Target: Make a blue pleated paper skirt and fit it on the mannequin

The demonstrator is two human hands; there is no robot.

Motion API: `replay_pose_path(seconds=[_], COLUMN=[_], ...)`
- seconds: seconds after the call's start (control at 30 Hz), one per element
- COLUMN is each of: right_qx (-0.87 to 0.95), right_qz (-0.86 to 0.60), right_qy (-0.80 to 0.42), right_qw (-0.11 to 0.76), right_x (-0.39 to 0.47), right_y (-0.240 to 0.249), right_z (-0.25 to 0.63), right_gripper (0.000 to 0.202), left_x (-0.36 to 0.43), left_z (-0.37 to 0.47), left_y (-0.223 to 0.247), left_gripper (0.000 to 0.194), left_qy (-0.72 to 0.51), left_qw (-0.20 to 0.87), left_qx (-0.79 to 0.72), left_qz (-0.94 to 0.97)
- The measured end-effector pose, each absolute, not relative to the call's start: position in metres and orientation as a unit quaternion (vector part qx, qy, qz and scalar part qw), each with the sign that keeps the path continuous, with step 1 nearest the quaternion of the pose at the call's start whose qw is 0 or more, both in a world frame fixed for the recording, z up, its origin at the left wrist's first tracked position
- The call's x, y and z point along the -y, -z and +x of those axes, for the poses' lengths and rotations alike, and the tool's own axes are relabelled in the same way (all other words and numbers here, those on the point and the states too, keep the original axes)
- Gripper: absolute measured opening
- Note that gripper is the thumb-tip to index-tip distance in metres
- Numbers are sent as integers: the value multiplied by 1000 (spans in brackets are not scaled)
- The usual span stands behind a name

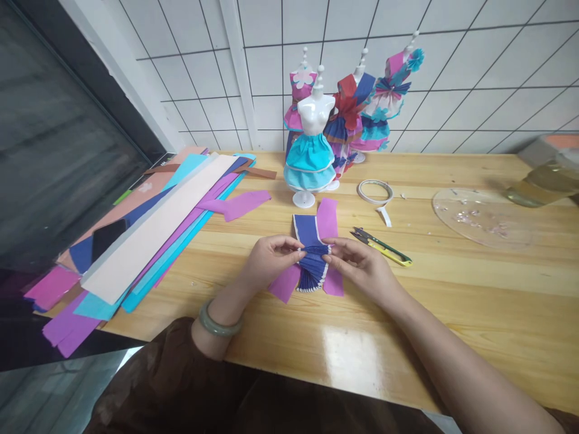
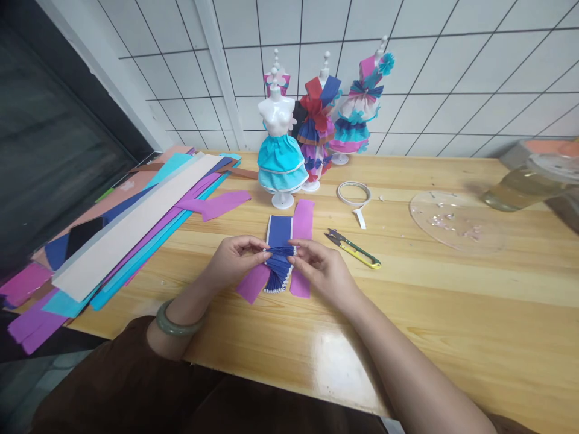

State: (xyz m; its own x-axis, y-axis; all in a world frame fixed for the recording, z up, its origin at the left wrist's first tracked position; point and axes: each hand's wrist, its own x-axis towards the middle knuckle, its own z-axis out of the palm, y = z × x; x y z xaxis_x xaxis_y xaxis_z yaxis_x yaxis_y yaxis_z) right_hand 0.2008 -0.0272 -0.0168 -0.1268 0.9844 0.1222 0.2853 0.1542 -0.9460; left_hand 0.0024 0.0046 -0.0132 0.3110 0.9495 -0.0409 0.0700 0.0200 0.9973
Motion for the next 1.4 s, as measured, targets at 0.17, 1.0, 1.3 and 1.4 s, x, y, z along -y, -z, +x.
replay_pose_path(seconds=[0.17,1.0,1.3,1.4], right_qx=[618,730,657,635], right_qz=[-504,-461,-515,-532], right_qy=[-410,-264,-307,-315], right_qw=[442,430,457,462], right_x=[26,25,26,27], right_y=[16,14,10,9], right_z=[200,205,204,203], right_gripper=[24,18,17,17], left_x=[-5,-6,-3,-3], left_z=[3,1,3,3], left_y=[14,13,13,12], left_gripper=[20,22,23,23], left_qy=[-392,-394,-411,-416], left_qw=[570,607,605,599], left_qx=[-440,-405,-414,-416], left_qz=[573,558,542,543])
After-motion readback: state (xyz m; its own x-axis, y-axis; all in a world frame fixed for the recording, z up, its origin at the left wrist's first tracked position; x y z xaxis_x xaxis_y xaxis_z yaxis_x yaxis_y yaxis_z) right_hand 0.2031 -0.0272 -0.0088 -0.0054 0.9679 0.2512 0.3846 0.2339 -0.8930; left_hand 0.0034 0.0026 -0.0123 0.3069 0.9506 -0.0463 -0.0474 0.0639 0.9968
